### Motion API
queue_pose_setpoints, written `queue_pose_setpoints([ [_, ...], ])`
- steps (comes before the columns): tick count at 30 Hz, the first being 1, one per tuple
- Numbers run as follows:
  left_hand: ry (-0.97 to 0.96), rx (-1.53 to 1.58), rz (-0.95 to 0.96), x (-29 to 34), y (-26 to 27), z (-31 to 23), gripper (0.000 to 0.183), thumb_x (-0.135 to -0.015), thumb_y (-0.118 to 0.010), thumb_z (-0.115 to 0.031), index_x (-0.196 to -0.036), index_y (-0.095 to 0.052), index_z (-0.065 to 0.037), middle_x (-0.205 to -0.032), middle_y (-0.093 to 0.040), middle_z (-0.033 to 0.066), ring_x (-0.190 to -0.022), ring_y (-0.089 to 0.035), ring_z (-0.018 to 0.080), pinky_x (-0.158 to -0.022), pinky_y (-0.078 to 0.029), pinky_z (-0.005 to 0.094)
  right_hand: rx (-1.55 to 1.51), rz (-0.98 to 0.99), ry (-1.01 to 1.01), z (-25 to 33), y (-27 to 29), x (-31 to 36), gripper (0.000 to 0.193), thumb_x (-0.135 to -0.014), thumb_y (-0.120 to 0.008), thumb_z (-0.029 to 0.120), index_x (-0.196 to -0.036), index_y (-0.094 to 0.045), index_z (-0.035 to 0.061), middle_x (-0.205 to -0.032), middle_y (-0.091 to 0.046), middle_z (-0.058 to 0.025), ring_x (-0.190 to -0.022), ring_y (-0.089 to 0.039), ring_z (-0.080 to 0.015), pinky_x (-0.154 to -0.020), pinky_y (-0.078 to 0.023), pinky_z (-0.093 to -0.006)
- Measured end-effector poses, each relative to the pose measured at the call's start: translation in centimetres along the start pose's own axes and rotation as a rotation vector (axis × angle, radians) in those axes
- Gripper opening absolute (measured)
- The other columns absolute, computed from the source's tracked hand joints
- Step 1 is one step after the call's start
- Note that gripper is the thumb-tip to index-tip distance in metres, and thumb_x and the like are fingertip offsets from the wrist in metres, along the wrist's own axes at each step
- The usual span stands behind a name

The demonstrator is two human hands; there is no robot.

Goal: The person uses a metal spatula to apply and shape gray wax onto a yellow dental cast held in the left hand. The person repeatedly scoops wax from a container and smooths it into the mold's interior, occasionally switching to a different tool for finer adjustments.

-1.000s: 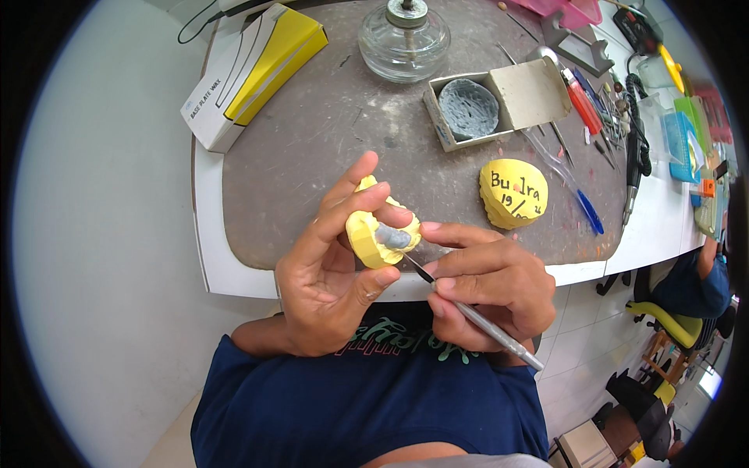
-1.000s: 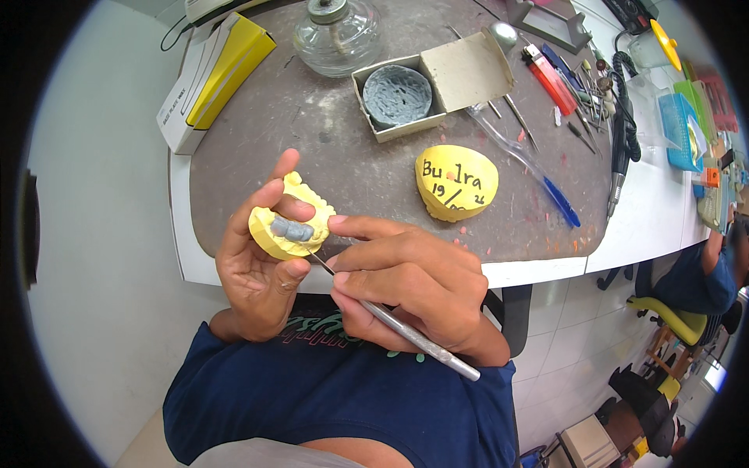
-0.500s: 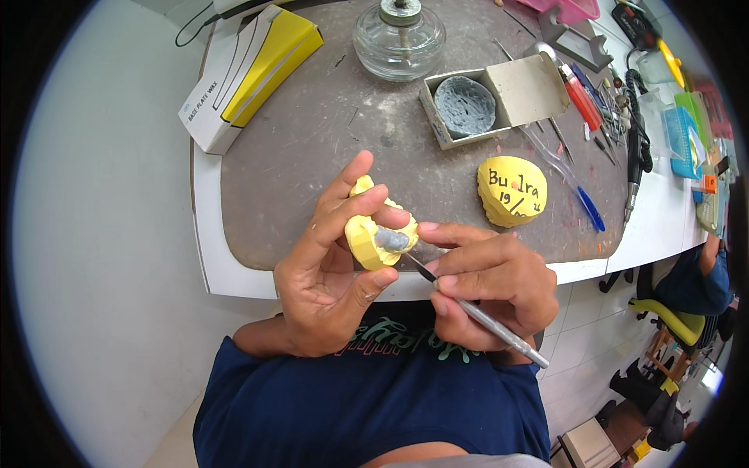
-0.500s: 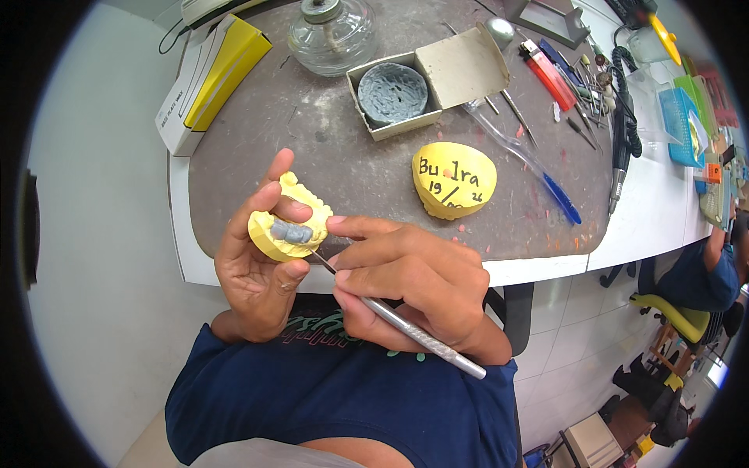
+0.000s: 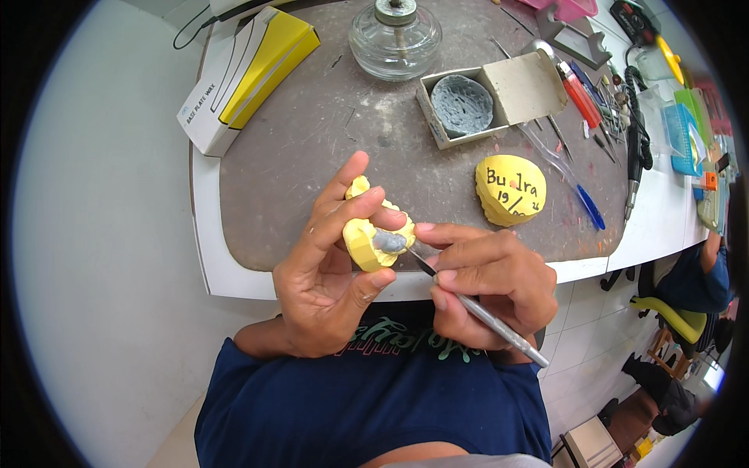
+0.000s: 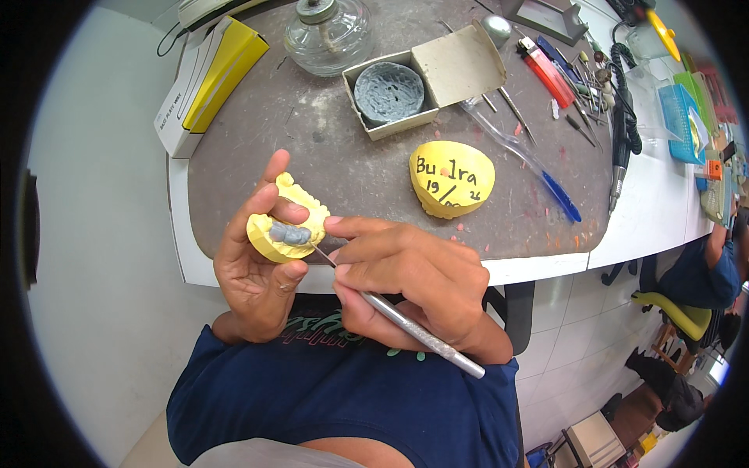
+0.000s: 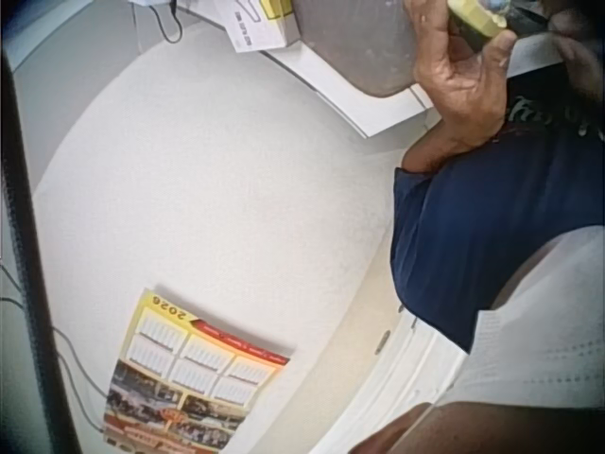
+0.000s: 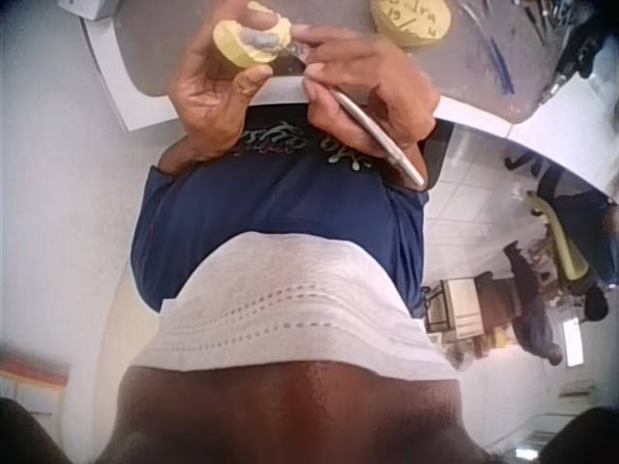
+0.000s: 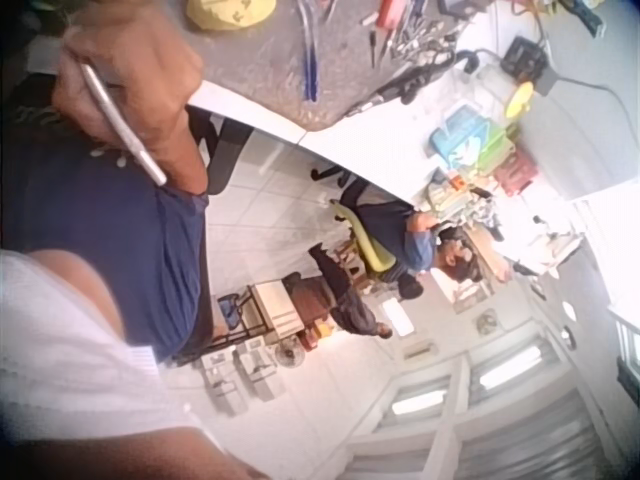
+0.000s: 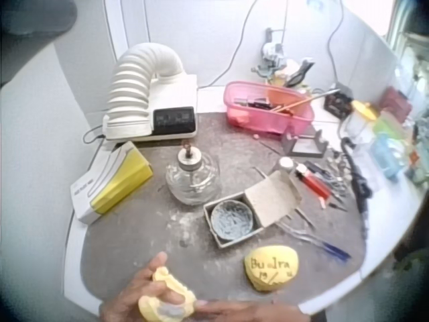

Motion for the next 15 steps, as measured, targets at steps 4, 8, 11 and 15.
queue_pose_setpoints([
  [4,0.002,0.000,0.001,0.02,0.01,0.00,0.057,-0.086,-0.068,0.000,-0.138,-0.044,0.005,-0.117,-0.061,0.0150,-0.145,-0.021,0.0341,-0.112,-0.030,0.0417,0.001,-0.007,0.004,0.09,-0.03,0.04,0.020,-0.069,-0.077,-0.004,-0.084,-0.066,0.0012,-0.080,-0.070,-0.0138,-0.089,-0.073,-0.0328,-0.065,-0.059,-0.0299],
  [8,0.015,0.003,-0.004,0.06,0.05,0.00,0.057,-0.086,-0.068,0.000,-0.138,-0.045,0.005,-0.116,-0.061,0.0143,-0.145,-0.021,0.0341,-0.113,-0.027,0.0429,0.016,0.016,-0.005,0.16,0.07,-0.04,0.020,-0.069,-0.078,-0.004,-0.084,-0.066,0.0012,-0.080,-0.070,-0.0133,-0.089,-0.073,-0.0327,-0.065,-0.059,-0.0299],
  [11,0.034,-0.002,-0.005,0.13,0.10,0.06,0.057,-0.086,-0.068,-0.001,-0.138,-0.045,0.005,-0.116,-0.062,0.0141,-0.145,-0.021,0.0340,-0.114,-0.025,0.0434,-0.005,0.010,0.010,0.14,-0.04,-0.08,0.021,-0.069,-0.078,-0.004,-0.085,-0.066,0.0013,-0.081,-0.070,-0.0136,-0.089,-0.073,-0.0327,-0.066,-0.059,-0.0301],
  [15,0.037,0.017,-0.020,0.20,0.01,0.06,0.057,-0.086,-0.068,0.000,-0.137,-0.045,0.005,-0.116,-0.062,0.0147,-0.145,-0.021,0.0334,-0.113,-0.027,0.0428,0.018,0.003,-0.014,0.11,-0.02,0.12,0.021,-0.069,-0.077,-0.005,-0.085,-0.065,0.0008,-0.082,-0.070,-0.0143,-0.088,-0.073,-0.0329,-0.068,-0.060,-0.0313],
])
Point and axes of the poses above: each hand's wrist, its own x-axis away from the middle knuckle, its own y-axis out of the back of the hand, z = x × y, the point moved 4 cm from there along -x, towards the middle knuckle
